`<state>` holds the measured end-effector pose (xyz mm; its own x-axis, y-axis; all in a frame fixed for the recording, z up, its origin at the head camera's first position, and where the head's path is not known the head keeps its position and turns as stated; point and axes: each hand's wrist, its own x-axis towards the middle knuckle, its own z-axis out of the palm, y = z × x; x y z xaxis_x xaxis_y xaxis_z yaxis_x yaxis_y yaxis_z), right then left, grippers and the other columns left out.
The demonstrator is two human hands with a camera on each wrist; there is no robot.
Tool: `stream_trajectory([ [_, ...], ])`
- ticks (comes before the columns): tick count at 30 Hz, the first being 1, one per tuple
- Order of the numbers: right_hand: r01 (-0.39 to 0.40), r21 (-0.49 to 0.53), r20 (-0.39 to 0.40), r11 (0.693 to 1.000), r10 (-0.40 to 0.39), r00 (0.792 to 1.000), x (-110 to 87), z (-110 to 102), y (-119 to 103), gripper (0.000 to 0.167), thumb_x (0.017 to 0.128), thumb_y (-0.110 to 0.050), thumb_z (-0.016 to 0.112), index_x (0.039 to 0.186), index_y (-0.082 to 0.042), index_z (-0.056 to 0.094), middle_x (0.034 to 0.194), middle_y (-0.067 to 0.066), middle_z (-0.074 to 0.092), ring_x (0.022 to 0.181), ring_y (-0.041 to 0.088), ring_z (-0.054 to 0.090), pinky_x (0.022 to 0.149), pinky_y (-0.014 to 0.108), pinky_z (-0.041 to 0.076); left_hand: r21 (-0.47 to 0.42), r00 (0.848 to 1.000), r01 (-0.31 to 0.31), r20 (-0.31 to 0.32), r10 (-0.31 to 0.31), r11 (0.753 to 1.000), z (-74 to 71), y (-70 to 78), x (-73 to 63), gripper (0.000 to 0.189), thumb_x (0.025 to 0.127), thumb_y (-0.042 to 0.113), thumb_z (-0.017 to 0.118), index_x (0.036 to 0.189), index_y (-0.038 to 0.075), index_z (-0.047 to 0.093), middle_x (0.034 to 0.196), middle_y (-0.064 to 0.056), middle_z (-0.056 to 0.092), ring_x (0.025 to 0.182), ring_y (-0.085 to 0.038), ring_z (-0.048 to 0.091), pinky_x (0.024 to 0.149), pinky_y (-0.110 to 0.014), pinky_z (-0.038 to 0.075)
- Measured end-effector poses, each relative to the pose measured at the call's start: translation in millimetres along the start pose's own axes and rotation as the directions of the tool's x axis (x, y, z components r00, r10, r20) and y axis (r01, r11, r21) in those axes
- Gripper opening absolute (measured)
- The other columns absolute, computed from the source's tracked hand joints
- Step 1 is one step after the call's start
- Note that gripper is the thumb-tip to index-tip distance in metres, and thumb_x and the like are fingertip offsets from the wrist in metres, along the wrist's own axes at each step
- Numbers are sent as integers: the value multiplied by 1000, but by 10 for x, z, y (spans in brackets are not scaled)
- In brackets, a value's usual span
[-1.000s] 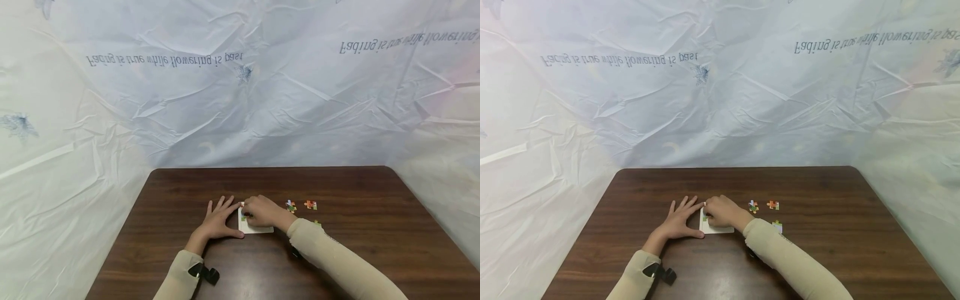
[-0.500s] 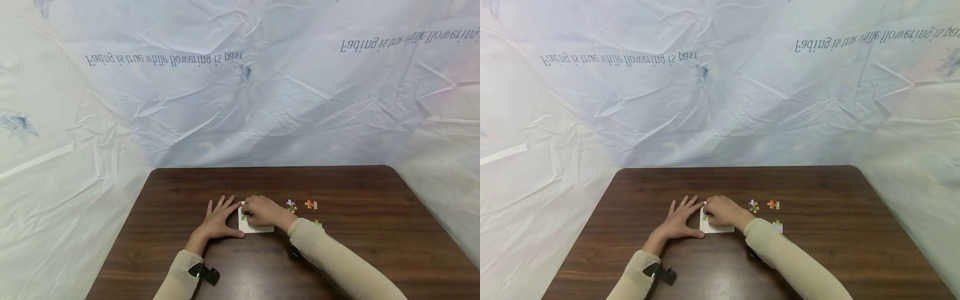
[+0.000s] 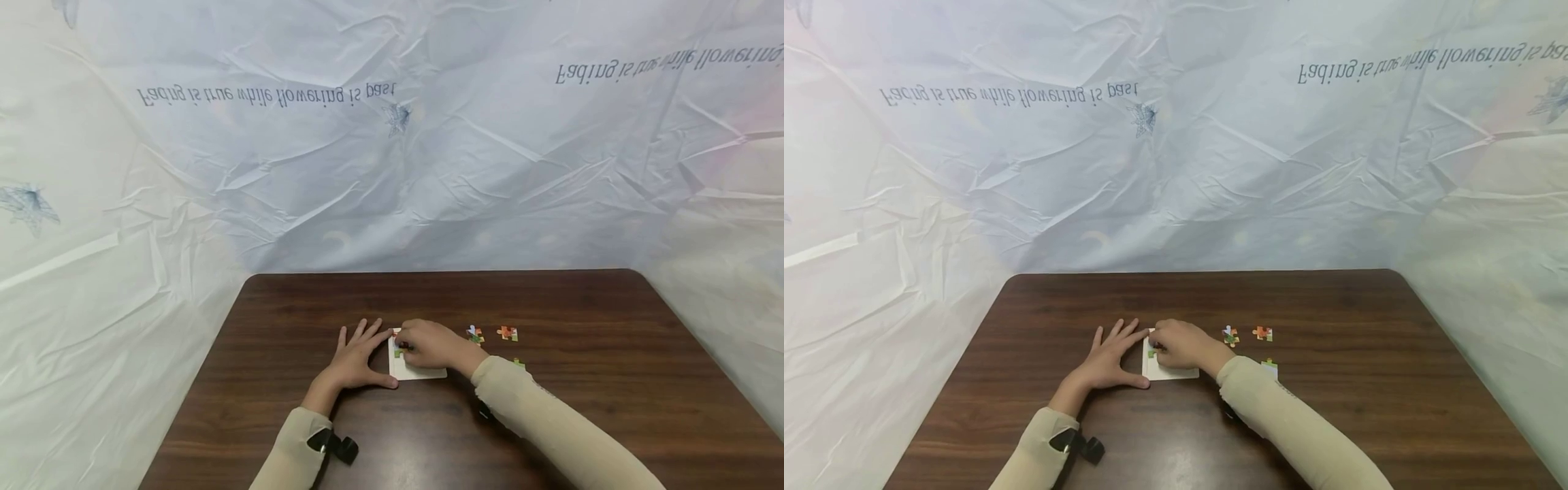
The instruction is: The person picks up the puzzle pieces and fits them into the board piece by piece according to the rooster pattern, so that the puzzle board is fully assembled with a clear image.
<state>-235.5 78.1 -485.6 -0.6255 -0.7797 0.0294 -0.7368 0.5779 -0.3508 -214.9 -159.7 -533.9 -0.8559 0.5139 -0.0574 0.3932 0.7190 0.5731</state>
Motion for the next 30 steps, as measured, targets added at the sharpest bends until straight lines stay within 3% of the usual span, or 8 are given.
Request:
stream_trajectory([
  [16,42,-33,-22,999,-43,999,-22,48,2,22,96,-8,71,117,-8,80,111,5,73,98,16,69,86,34,58,-15,1000,2,-5,-2,1000,13,-21,1,108,76,61,90,165,22,41,176,-8,19,162,-39,2,121,-72,-10],
  [30,70,-167,-10,984,-73,997,-11,68,-27,23,97,-12,72,118,-11,81,112,4,73,99,18,67,85,37,58,-7,1000,-3,-4,3,1000,-3,1,-4,109,77,60,90,165,20,40,176,-8,19,162,-39,2,121,-72,-10],
])
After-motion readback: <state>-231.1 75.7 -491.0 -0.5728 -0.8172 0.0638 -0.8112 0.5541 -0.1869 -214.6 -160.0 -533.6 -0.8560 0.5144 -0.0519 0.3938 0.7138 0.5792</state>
